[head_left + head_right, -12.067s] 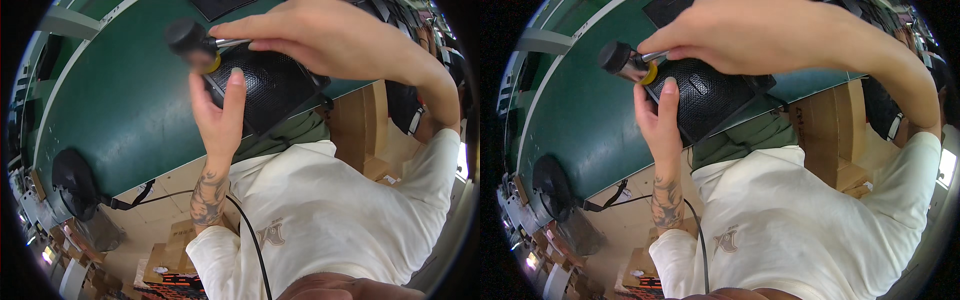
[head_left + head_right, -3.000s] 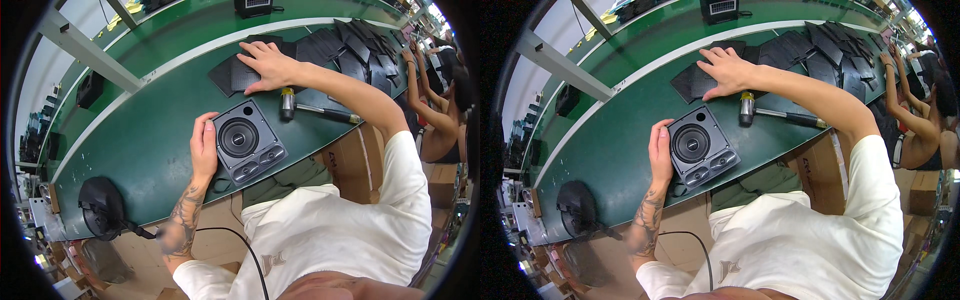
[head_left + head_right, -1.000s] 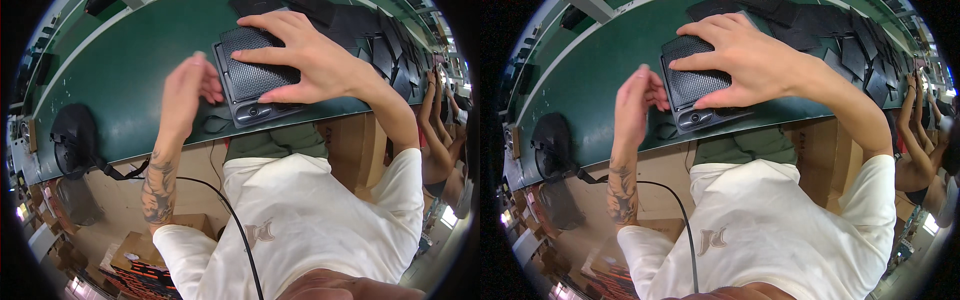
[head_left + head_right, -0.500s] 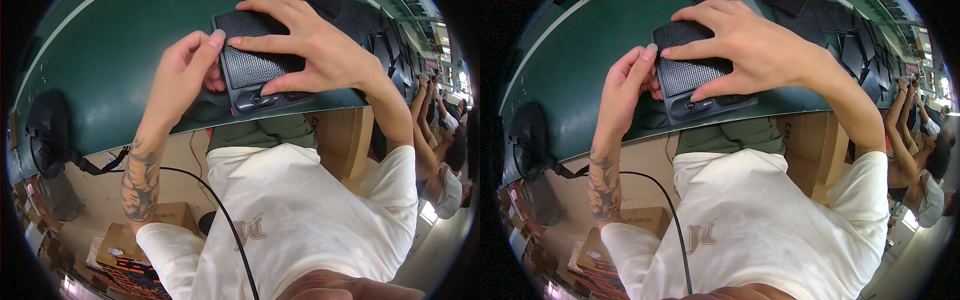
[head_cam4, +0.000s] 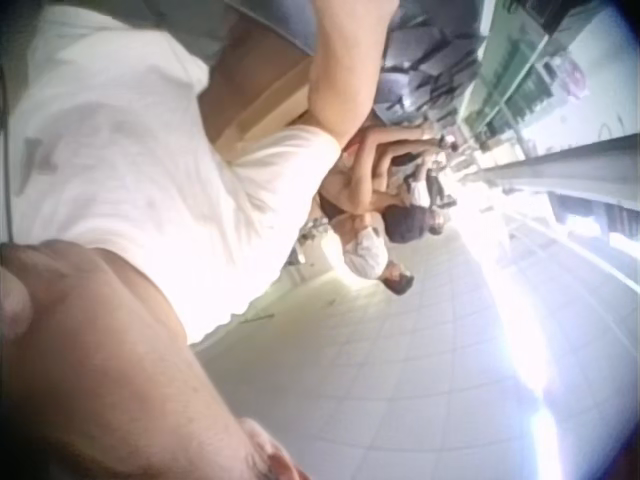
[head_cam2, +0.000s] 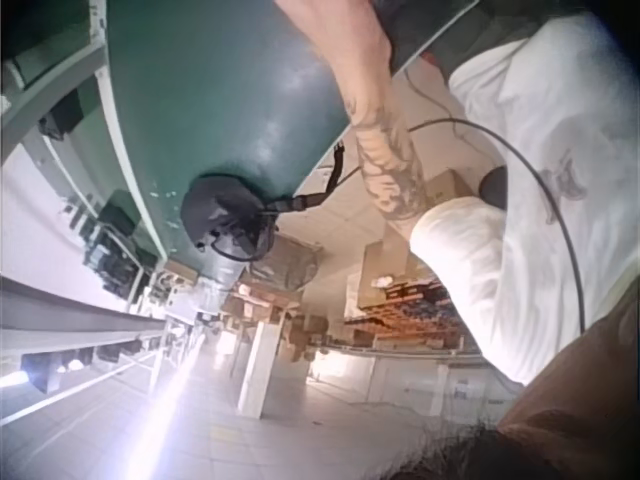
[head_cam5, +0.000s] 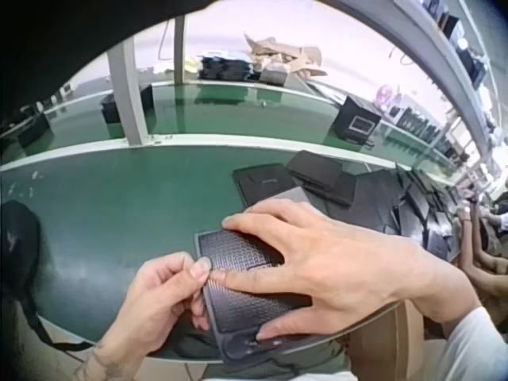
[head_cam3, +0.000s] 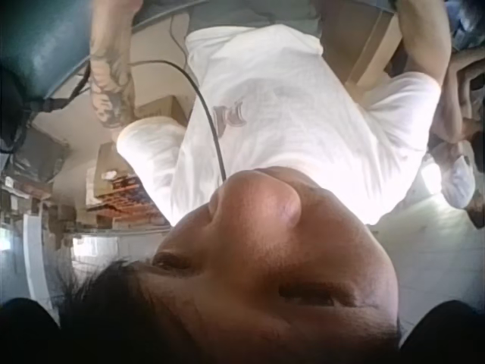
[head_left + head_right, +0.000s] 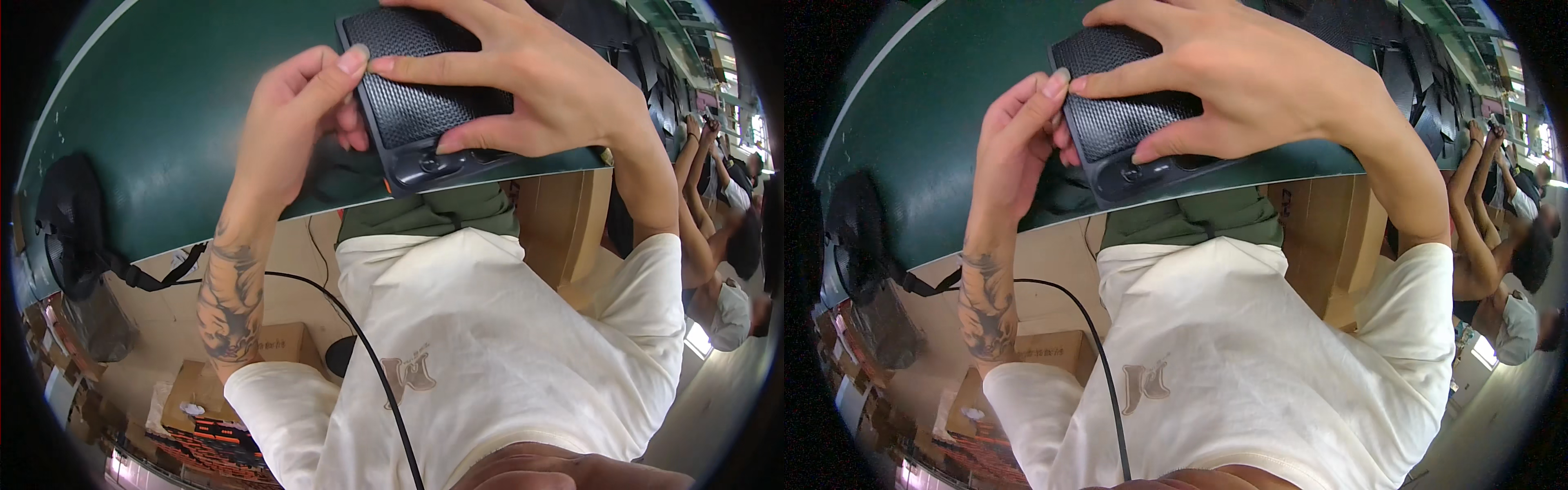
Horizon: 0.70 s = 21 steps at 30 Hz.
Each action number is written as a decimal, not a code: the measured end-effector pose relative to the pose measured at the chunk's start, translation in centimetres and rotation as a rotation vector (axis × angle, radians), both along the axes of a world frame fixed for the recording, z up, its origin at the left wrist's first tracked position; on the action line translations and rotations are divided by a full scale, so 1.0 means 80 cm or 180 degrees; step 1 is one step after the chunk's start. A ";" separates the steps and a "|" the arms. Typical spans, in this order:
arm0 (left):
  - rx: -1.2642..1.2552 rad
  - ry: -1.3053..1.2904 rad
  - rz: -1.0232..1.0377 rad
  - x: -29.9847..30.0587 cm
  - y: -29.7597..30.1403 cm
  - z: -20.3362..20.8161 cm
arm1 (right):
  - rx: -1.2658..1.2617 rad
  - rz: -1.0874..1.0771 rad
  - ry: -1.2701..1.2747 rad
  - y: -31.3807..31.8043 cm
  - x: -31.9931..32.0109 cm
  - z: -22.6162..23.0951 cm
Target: The person repeatedly assembles small black speakers by placing a textured mesh grille onto the speaker face and tapping it into place with a rubber mallet. The person handles multiple speaker units one at a time, tapping the grille edges to secure them before moving to the next unit.
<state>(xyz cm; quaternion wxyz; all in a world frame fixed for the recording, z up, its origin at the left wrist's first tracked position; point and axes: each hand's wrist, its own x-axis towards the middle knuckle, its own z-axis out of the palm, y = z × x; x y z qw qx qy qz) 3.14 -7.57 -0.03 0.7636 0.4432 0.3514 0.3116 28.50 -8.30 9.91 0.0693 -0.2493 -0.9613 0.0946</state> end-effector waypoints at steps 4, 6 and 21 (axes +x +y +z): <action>-0.0109 -0.0001 -0.0005 0.004 -0.003 0.003 | -0.0073 0.0021 -0.0095 0.002 0.002 0.004; -0.0189 0.0013 -0.0031 0.006 0.000 0.004 | -0.0109 0.0078 -0.0031 0.005 0.005 -0.001; -0.0031 0.0991 0.0351 0.024 0.010 0.010 | 0.0168 0.0207 0.0232 0.006 0.003 -0.012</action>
